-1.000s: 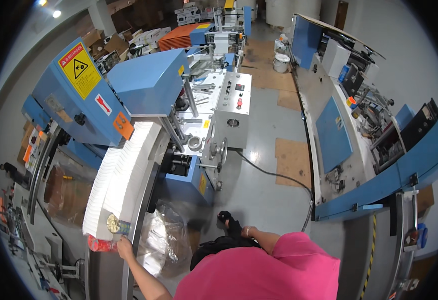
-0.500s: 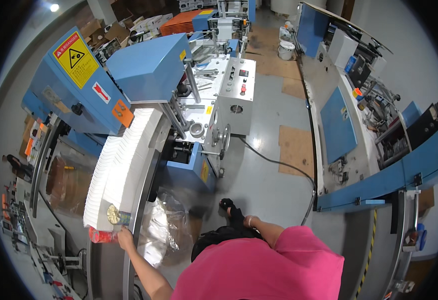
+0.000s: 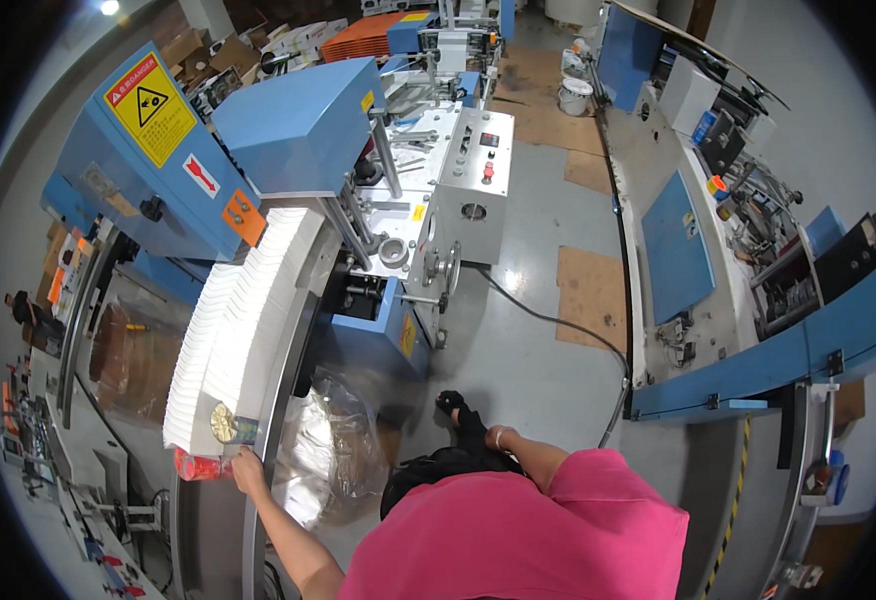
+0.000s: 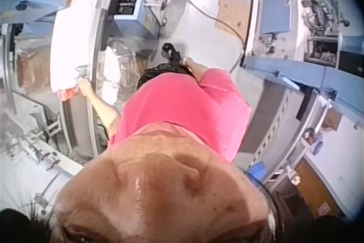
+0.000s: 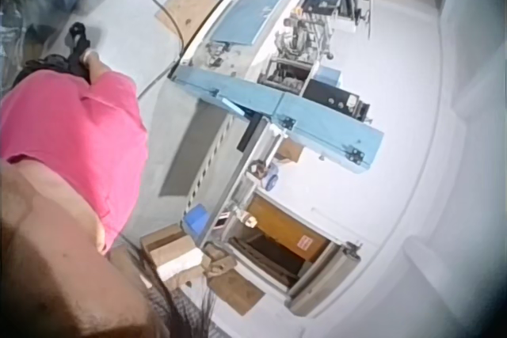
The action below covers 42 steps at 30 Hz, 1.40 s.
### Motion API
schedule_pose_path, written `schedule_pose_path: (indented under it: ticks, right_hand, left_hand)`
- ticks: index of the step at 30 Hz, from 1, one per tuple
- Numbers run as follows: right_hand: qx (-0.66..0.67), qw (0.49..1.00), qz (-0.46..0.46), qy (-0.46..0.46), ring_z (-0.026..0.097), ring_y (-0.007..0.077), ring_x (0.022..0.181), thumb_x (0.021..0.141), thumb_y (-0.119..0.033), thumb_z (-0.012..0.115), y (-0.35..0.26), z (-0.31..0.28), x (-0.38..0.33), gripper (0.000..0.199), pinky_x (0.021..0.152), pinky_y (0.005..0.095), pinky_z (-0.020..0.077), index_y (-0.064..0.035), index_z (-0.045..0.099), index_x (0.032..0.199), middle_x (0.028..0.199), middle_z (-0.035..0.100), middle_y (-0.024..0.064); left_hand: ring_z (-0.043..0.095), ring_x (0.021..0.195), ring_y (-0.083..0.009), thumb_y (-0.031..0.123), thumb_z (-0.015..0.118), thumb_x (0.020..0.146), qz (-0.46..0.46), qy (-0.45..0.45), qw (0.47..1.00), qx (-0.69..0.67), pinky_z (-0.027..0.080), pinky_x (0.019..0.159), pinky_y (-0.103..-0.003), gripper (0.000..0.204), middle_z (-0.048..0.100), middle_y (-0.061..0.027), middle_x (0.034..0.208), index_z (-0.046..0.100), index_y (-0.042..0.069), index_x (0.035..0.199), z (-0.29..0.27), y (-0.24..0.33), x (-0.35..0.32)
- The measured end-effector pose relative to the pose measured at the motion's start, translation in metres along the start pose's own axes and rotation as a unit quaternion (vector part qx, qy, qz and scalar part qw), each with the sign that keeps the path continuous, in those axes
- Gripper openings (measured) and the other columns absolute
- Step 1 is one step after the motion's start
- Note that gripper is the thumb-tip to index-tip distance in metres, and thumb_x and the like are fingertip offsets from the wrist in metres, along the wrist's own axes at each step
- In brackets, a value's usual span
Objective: Manually organizing and stacking small paper products from a conveyor belt onto a secondary processing line.
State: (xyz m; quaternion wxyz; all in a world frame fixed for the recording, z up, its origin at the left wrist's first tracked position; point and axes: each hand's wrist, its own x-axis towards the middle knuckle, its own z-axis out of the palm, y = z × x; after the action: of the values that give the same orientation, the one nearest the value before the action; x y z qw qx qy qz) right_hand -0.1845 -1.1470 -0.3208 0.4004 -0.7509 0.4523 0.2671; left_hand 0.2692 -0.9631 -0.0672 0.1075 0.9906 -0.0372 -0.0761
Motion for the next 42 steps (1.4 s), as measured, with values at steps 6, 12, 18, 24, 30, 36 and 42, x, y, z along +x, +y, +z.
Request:
schedule_pose_path:
  ticks: [6,12,18,24,30,36,42]
  right_hand:
    - [-0.037,0.998,-0.028,-0.036,0.060,0.0338,0.104,0.083,-0.025,0.047,0.015,0.015,0.014,0.036,0.087,0.0393,0.0479,-0.0022,0.067,0.102,0.106,0.065,0.0175]
    - [0.095,0.995,-0.003,-0.026,0.064,0.0304,0.099,0.081,-0.022,0.049,0.039,0.026,0.038,0.033,0.084,0.0381,0.0494,-0.0026,0.068,0.101,0.103,0.067,0.0172]
    - [0.109,0.991,-0.022,-0.072,0.058,0.0188,0.062,0.082,-0.025,0.062,0.021,-0.009,0.009,0.032,0.054,0.0334,0.0476,-0.0049,0.067,0.105,0.078,0.065,0.0083]
    - [0.005,0.994,-0.035,-0.103,0.057,0.0196,0.064,0.082,-0.027,0.062,0.031,-0.034,0.000,0.032,0.056,0.0337,0.0472,-0.0056,0.066,0.105,0.079,0.064,0.0079]
    - [-0.104,0.982,-0.076,-0.134,0.058,0.0216,0.069,0.082,-0.027,0.062,0.071,-0.032,-0.005,0.031,0.060,0.0351,0.0477,-0.0063,0.066,0.103,0.082,0.064,0.0089]
    - [-0.189,0.961,-0.121,-0.164,0.059,0.0235,0.073,0.081,-0.028,0.061,0.109,-0.014,-0.010,0.029,0.064,0.0365,0.0482,-0.0071,0.067,0.102,0.085,0.065,0.0099]
    - [-0.267,0.930,-0.177,-0.182,0.060,0.0255,0.078,0.081,-0.028,0.061,0.125,0.006,-0.005,0.028,0.067,0.0379,0.0487,-0.0079,0.067,0.100,0.087,0.066,0.0109]
  left_hand:
    - [0.056,0.108,-0.0396,0.043,0.040,0.090,-0.008,-0.001,1.000,0.000,0.043,0.091,-0.048,0.052,0.060,-0.0235,0.114,0.064,0.001,0.110,0.001,-0.007,-0.004]
    - [0.064,0.085,-0.0412,0.036,0.044,0.088,0.126,0.077,0.989,0.000,0.049,0.074,-0.052,0.042,0.066,-0.0225,0.091,0.069,0.002,0.087,0.064,-0.063,0.045]
    - [0.061,0.101,-0.0400,0.029,0.042,0.085,-0.013,0.048,0.996,-0.078,0.046,0.087,-0.048,0.040,0.063,-0.0257,0.105,0.064,0.003,0.105,0.013,-0.003,-0.004]
    - [0.063,0.096,-0.0385,0.030,0.041,0.088,-0.024,0.052,0.994,-0.091,0.047,0.085,-0.047,0.039,0.065,-0.0246,0.098,0.064,0.002,0.104,-0.006,-0.003,-0.020]
    - [0.064,0.091,-0.0384,0.027,0.042,0.086,0.001,0.064,0.990,-0.123,0.048,0.083,-0.047,0.037,0.066,-0.0245,0.094,0.061,0.002,0.104,-0.006,0.000,-0.028]
    - [0.065,0.086,-0.0377,0.040,0.054,0.079,0.045,0.079,0.983,-0.162,0.049,0.077,-0.047,0.047,0.067,-0.0222,0.088,0.051,0.010,0.116,-0.001,-0.008,-0.032]
    - [0.064,0.076,-0.0393,0.047,0.059,0.082,0.124,0.124,0.960,-0.216,0.048,0.068,-0.049,0.052,0.066,-0.0213,0.079,0.049,0.009,0.115,0.009,-0.008,-0.022]
